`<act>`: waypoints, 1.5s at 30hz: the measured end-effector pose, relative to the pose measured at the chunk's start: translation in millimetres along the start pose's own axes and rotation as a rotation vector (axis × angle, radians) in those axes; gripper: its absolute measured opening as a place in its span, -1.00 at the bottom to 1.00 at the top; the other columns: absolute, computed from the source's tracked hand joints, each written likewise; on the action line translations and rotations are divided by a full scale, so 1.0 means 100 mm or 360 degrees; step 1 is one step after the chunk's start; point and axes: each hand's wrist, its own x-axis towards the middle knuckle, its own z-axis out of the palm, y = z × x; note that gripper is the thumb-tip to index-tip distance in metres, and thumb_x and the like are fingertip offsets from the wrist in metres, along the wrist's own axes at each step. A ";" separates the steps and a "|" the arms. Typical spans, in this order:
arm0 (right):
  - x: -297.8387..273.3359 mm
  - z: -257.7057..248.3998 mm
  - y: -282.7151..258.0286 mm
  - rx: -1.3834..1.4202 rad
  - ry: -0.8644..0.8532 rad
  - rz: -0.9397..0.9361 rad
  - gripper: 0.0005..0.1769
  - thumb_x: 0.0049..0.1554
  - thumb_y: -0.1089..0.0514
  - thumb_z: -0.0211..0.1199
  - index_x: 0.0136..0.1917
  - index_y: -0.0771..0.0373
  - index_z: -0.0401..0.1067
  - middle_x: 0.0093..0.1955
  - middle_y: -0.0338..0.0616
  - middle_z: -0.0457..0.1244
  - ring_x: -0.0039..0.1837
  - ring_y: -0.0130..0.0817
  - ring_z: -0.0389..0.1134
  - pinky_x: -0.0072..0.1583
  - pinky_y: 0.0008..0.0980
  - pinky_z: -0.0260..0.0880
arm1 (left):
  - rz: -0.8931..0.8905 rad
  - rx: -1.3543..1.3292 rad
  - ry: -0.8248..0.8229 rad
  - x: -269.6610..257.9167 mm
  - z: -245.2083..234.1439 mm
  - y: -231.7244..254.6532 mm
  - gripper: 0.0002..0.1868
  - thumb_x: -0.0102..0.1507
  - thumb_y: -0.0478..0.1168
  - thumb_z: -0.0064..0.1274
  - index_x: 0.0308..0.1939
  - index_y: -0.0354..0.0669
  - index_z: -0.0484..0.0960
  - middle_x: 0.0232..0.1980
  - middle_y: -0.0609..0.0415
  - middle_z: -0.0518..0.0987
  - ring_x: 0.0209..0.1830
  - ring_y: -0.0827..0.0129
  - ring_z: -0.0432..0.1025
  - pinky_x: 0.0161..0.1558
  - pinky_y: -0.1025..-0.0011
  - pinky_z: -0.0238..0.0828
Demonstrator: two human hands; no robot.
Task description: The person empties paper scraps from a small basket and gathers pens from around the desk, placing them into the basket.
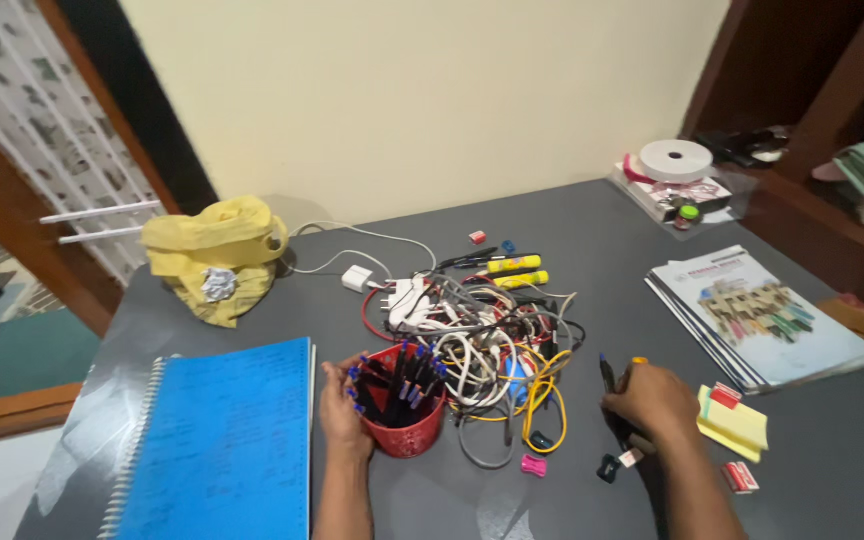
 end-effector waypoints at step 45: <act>-1.69 -0.15 -2.03 0.0767 0.0439 -0.2177 -0.51 0.00 0.21 0.39 0.23 0.01 0.55 -0.06 -0.18 0.36 -0.05 -0.21 0.42 -0.06 -0.28 0.44 | 0.0119 0.0046 -0.0019 0.07 0.02 -0.02 -0.28 0.42 0.26 -0.37 0.00 -0.37 0.59 -0.14 -0.03 0.61 -0.23 0.44 0.47 -0.25 0.55 0.38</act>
